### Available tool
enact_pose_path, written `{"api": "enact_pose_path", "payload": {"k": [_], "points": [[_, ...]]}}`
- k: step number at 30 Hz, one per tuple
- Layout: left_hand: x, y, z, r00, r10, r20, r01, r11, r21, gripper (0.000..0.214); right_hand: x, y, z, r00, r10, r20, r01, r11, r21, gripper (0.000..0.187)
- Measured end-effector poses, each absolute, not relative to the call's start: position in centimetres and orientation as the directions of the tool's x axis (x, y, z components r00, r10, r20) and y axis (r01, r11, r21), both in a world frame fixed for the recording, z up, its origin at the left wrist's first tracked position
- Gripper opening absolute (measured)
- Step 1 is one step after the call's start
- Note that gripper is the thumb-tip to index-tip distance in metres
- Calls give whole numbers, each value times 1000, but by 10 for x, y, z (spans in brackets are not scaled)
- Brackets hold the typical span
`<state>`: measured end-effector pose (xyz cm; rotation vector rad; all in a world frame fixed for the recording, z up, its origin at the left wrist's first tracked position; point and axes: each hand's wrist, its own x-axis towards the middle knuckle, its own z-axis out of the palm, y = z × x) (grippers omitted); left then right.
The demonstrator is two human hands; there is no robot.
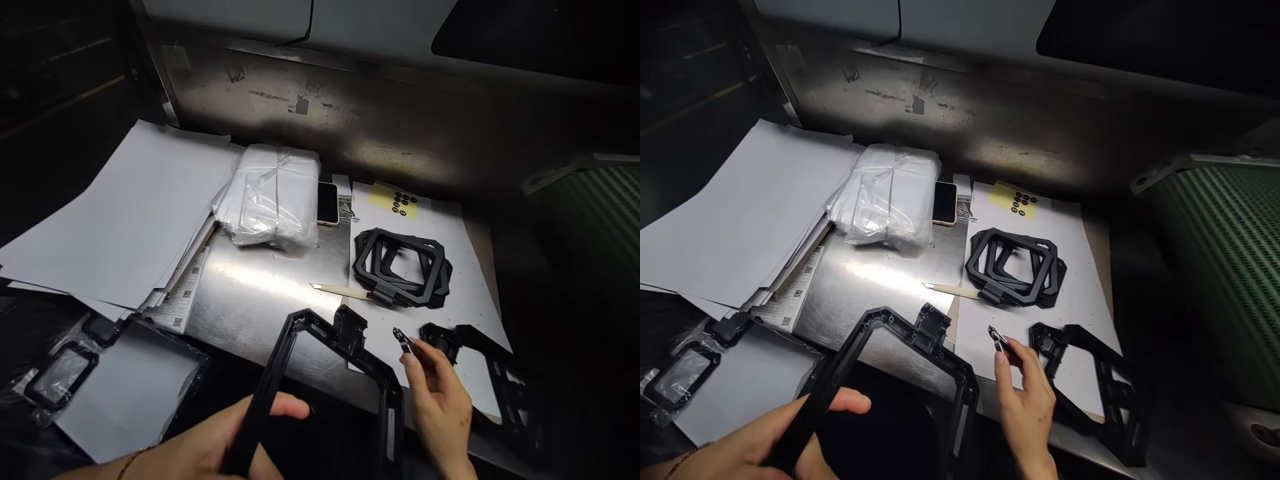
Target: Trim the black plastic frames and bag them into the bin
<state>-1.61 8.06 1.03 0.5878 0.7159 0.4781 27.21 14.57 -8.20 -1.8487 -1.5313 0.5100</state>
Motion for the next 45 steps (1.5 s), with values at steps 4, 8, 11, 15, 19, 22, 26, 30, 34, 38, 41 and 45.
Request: {"api": "enact_pose_path", "payload": {"k": [4, 8, 11, 15, 19, 22, 26, 30, 34, 38, 41, 45], "points": [[-17, 79, 10, 643, 584, -494, -207, 755, 623, 52, 283, 152, -126, 167, 970, 179, 821, -36, -569, 39], [-18, 78, 17, 619, 564, -546, -141, 764, 629, 55, 271, 151, -106, 235, 948, 215, 806, -67, -588, 43], [-17, 79, 25, 622, 570, -537, -127, 750, 650, 58, 245, 137, -49, 235, 911, 339, 740, 58, -670, 31], [-12, 80, 32, 617, 592, -518, -192, 752, 630, 63, 199, 122, 12, -446, 743, 500, 554, 667, -498, 37], [-10, 79, 35, 592, 596, -543, -98, 721, 686, 67, 166, 124, 21, -566, 599, 567, 465, 799, -380, 31], [-11, 77, 37, 599, 631, -494, -89, 665, 742, 64, 158, 126, 19, -592, 554, 585, 431, 831, -351, 24], [-14, 74, 37, 592, 643, -486, -63, 638, 768, 53, 156, 122, 23, -625, 535, 569, 413, 845, -340, 16], [-20, 68, 34, 503, 667, -550, 46, 615, 787, 43, 156, 117, 27, -648, 524, 554, 381, 852, -360, 14], [-23, 62, 32, 467, 676, -570, 34, 631, 775, 42, 157, 113, 24, -681, 520, 515, 347, 849, -399, 16], [-19, 64, 33, 524, 639, -563, -28, 673, 739, 41, 157, 113, 19, -670, 559, 488, 292, 804, -518, 13], [-14, 66, 34, 585, 622, -521, -92, 689, 719, 46, 161, 117, 20, -642, 667, 377, 42, 522, -852, 17], [-13, 61, 30, 573, 646, -505, -202, 708, 677, 57, 167, 121, 26, -502, 851, 155, 4, 182, -983, 8]]}}
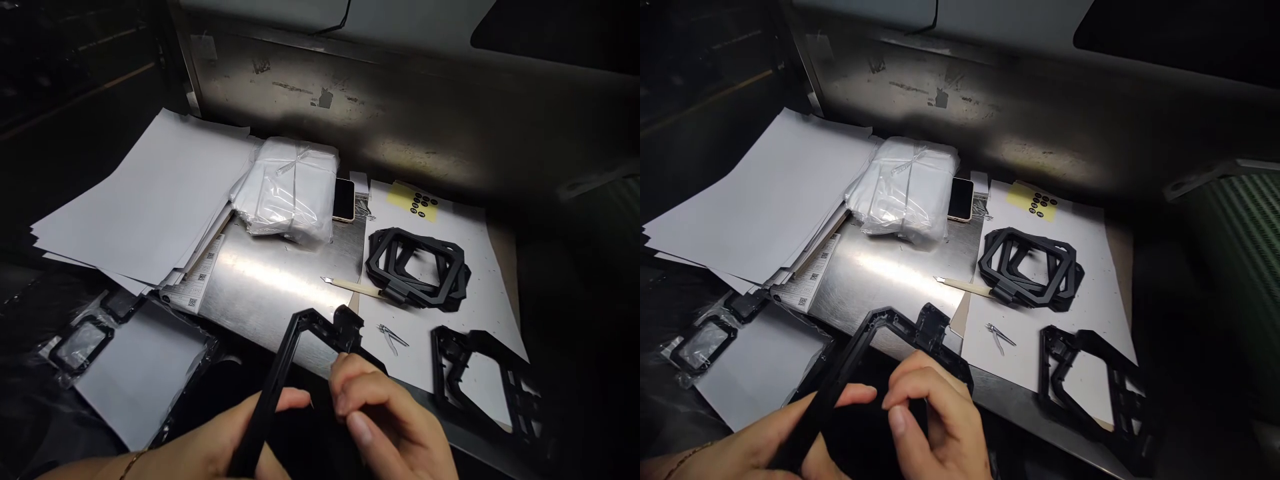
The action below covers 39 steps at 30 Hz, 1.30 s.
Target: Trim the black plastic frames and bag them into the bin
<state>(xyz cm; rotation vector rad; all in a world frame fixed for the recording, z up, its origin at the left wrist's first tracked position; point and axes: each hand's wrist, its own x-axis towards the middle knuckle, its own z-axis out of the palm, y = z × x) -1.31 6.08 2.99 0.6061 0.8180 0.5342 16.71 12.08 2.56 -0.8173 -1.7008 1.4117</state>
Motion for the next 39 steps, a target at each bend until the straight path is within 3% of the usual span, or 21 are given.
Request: {"api": "enact_pose_path", "payload": {"k": [2, 4, 6, 10, 15, 21, 23, 25, 27, 29, 31, 34, 35, 36, 37, 39], "points": [[-14, 60, 30, 568, 646, -509, -181, 702, 689, 55, 168, 120, 26, -508, 829, 231, 151, 351, -924, 13], [-15, 63, 33, 572, 652, -498, -161, 685, 710, 52, 166, 118, 25, -571, 743, 349, 268, 570, -776, 22], [-14, 69, 38, 593, 654, -469, -154, 664, 732, 48, 161, 116, 24, -592, 681, 431, 322, 690, -648, 21], [-10, 80, 46, 631, 664, -401, -141, 606, 783, 36, 152, 116, 22, -570, 682, 459, 326, 700, -636, 9], [-6, 78, 42, 591, 697, -406, -81, 552, 830, 36, 145, 116, 20, -514, 688, 513, 260, 695, -671, 11], [-4, 72, 33, 524, 746, -412, -7, 488, 873, 42, 132, 111, 14, -440, 781, 444, 280, 589, -758, 10], [-3, 71, 30, 486, 773, -408, -1, 467, 884, 39, 131, 113, 16, -437, 827, 355, 266, 496, -827, 11], [-2, 69, 26, 473, 797, -375, -109, 475, 873, 41, 137, 118, 22, -525, 833, 174, 187, 312, -931, 12], [-2, 65, 21, 476, 825, -304, -361, 498, 788, 47, 150, 126, 29, -701, 711, 44, 23, 84, -996, 15], [-2, 60, 17, 494, 846, -199, -567, 487, 665, 50, 167, 133, 34, -799, 601, 22, -100, -97, -990, 25], [-3, 56, 13, 527, 837, -146, -600, 488, 634, 48, 182, 136, 37, -785, 619, -30, -66, -131, -989, 32], [-5, 53, 12, 535, 818, -210, -557, 528, 641, 49, 188, 134, 37, -609, 776, -160, 142, -92, -986, 9], [-5, 55, 12, 525, 818, -236, -526, 530, 666, 52, 187, 132, 36, -556, 808, -195, 162, -125, -979, 7], [-5, 57, 13, 530, 811, -250, -456, 521, 722, 58, 184, 130, 35, -524, 821, -227, 144, -178, -973, 18], [-4, 60, 14, 545, 792, -275, -322, 500, 804, 64, 179, 129, 34, -518, 817, -254, 98, -238, -966, 27], [1, 68, 15, 518, 758, -396, 138, 383, 913, 69, 170, 128, 28, -530, 796, -293, 30, -327, -945, 42]]}}
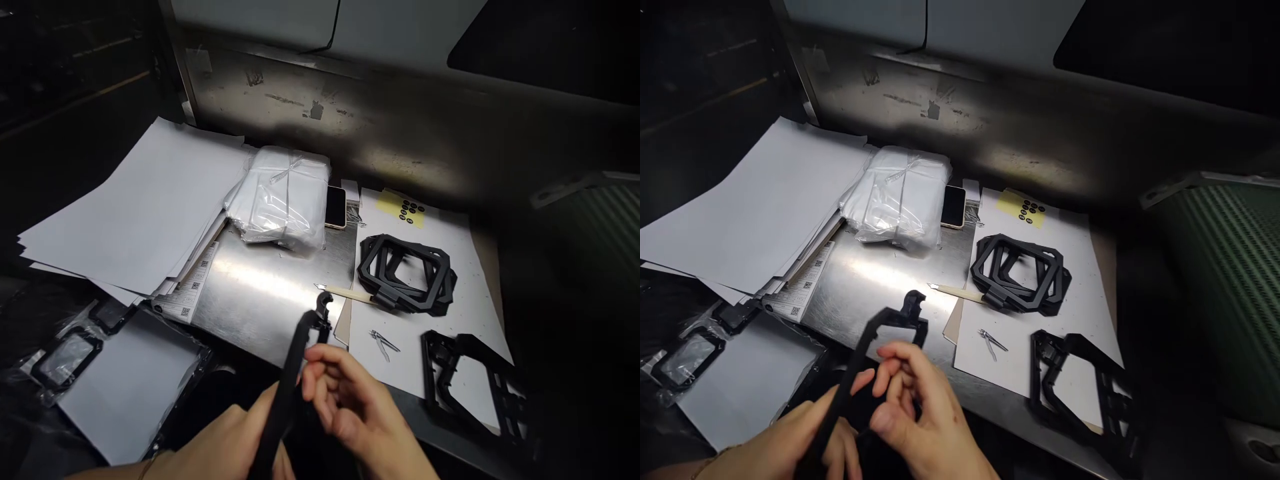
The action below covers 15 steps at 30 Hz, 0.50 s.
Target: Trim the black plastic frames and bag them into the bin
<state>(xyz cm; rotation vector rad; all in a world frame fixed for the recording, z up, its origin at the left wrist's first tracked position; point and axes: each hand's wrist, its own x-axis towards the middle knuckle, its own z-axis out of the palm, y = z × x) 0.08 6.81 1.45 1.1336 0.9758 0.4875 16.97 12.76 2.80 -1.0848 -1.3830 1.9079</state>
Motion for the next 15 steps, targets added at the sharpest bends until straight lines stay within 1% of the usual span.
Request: {"api": "enact_pose_path", "payload": {"k": [1, 2, 3, 4, 5, 6, 8, 9, 10, 11, 12, 13, 14, 15], "points": [[3, 73, 14, 480, 756, -446, 379, 280, 882, 70, 165, 128, 23, -508, 803, -311, 24, -348, -937, 45], [6, 77, 13, 425, 775, -468, 566, 176, 805, 72, 161, 129, 16, -467, 815, -343, 38, -370, -928, 43], [8, 82, 10, 379, 797, -469, 691, 93, 717, 74, 157, 130, 6, -402, 830, -386, 47, -402, -914, 38], [9, 86, 6, 358, 821, -444, 745, 35, 666, 80, 154, 132, -7, -333, 838, -432, 44, -444, -895, 34], [9, 89, 0, 360, 840, -406, 749, -1, 663, 85, 153, 134, -21, -284, 832, -477, 33, -488, -872, 32], [7, 92, -7, 364, 854, -372, 731, -14, 683, 86, 152, 136, -36, -252, 816, -520, -2, -538, -843, 35], [-1, 96, -24, 287, 905, -314, 652, 56, 756, 73, 153, 140, -64, -241, 794, -558, 7, -573, -819, 42], [-7, 99, -34, 211, 932, -295, 593, 118, 797, 64, 154, 141, -75, -243, 792, -560, 17, -573, -819, 46], [-14, 101, -44, 87, 955, -285, 502, 205, 840, 59, 155, 142, -81, -264, 791, -552, 32, -565, -824, 47], [-21, 104, -54, -36, 952, -303, 386, 293, 875, 60, 157, 142, -84, -298, 787, -541, 38, -556, -830, 48], [-28, 107, -63, -115, 933, -340, 285, 359, 889, 66, 157, 143, -83, -348, 776, -525, 43, -547, -836, 48], [-35, 110, -71, -159, 906, -392, 191, 417, 888, 71, 158, 145, -79, -408, 759, -508, 48, -537, -842, 47], [-41, 113, -78, -168, 875, -454, 109, 474, 874, 71, 157, 147, -72, -471, 735, -488, 59, -526, -848, 46], [-46, 114, -83, -152, 843, -516, 34, 526, 850, 67, 157, 151, -65, -530, 708, -467, 75, -509, -857, 45]]}}
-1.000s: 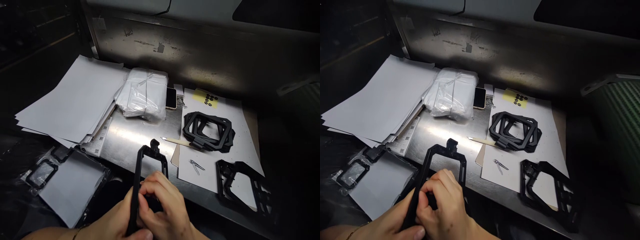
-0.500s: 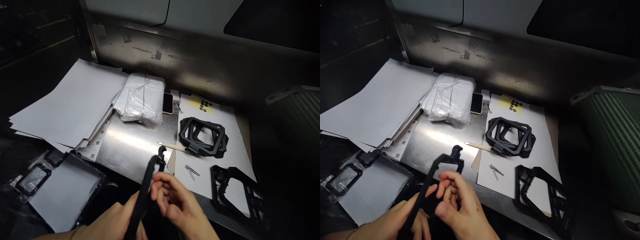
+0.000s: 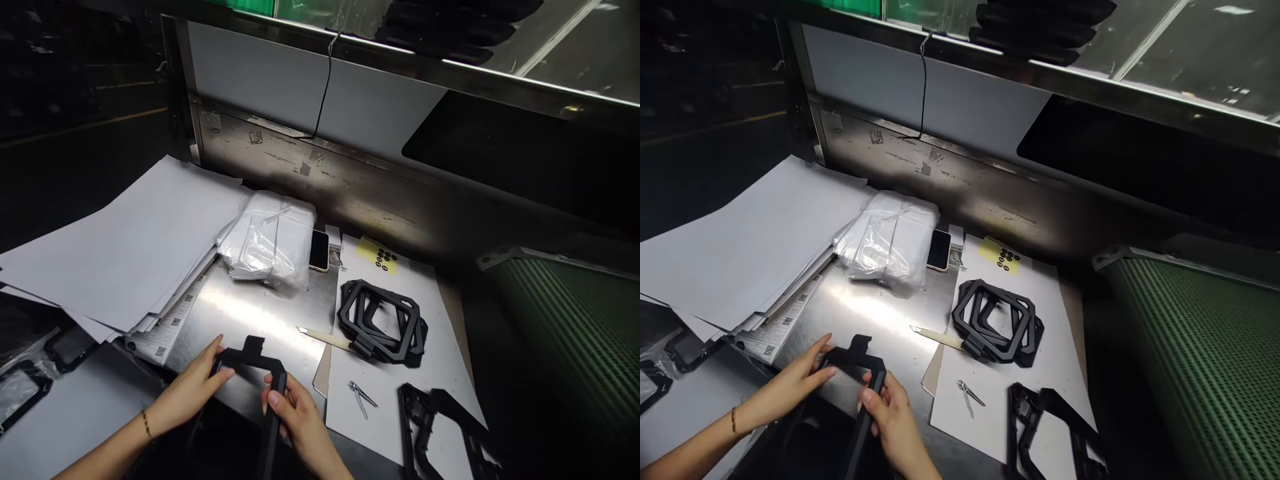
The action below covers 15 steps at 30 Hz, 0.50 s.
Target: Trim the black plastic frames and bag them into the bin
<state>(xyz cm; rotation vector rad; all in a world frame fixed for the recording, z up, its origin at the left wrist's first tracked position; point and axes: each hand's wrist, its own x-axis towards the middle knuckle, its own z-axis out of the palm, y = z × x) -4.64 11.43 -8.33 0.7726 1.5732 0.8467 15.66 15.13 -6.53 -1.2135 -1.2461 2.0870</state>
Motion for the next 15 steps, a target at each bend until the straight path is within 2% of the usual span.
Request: {"api": "enact_pose_path", "payload": {"k": [3, 5, 7, 10, 12, 15], "points": [[-55, 112, -92, -23, 747, -664, -280, 633, 722, 36, 151, 174, -49, -666, 634, -393, 147, -406, -902, 45], [-56, 104, -95, 60, 714, -698, -483, 633, 606, 25, 144, 198, -48, -699, 624, -349, 214, -284, -935, 43], [-54, 96, -97, 80, 696, -714, -646, 582, 495, 23, 136, 230, -55, -641, 710, -291, 301, -117, -947, 45], [-53, 88, -100, 84, 681, -727, -801, 480, 357, 28, 124, 283, -69, -459, 883, -98, 463, 144, -874, 33], [-55, 87, -100, 116, 679, -725, -855, 439, 274, 33, 119, 314, -75, -426, 905, 15, 553, 274, -787, 33], [-60, 87, -96, 169, 676, -717, -896, 409, 174, 38, 117, 344, -77, -525, 850, 48, 612, 416, -673, 24]]}}
